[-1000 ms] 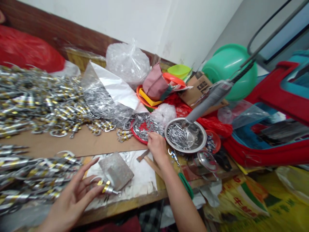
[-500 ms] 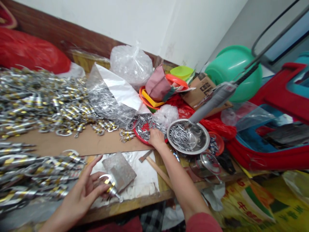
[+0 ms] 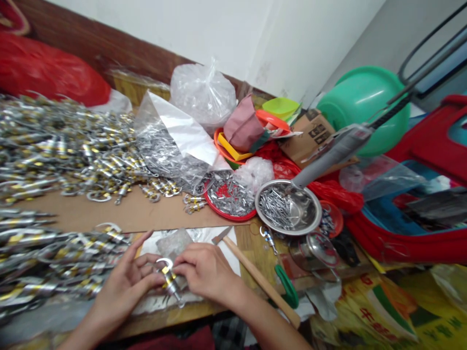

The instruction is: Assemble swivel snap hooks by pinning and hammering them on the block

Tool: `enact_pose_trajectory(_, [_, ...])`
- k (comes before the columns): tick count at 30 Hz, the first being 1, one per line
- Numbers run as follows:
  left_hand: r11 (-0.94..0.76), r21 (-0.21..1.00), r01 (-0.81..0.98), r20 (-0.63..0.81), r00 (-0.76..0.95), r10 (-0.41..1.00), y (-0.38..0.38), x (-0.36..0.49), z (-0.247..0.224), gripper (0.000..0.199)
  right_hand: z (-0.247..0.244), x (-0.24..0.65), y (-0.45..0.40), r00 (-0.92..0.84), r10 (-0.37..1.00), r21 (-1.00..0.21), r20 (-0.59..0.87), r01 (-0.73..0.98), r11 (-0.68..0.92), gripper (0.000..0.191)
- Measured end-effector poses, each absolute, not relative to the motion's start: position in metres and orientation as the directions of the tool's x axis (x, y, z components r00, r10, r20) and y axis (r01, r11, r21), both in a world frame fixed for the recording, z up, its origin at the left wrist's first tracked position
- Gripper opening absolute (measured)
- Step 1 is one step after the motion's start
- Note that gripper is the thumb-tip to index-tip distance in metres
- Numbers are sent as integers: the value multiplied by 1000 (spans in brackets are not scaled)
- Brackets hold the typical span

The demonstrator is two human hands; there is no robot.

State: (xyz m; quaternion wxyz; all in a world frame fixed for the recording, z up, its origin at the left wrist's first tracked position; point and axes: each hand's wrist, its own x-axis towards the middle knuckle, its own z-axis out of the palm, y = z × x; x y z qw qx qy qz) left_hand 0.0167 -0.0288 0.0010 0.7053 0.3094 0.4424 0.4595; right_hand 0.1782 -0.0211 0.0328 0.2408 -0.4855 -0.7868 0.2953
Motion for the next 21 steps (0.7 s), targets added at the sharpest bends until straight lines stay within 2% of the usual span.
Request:
enact_pose_trajectory(10, [373, 846, -381, -318, 202, 926, -27, 15, -5, 89, 40, 171, -8, -483, 874, -660, -45, 671, 337, 9])
enact_pose_trajectory(15, [364, 849, -384, -305, 207, 930, -27, 15, -4, 88, 26, 166, -14, -384, 920, -663, 83, 668, 339, 12])
enact_pose_trajectory(18, [368, 848, -382, -315, 196, 929, -27, 15, -4, 90, 20, 160, -18, -311, 944, -714, 110, 636, 293, 16])
enact_pose_trajectory(21, [369, 854, -367, -328, 171, 929, -27, 16, -3, 92, 21, 165, -21, -214, 958, -792, 193, 542, 281, 11])
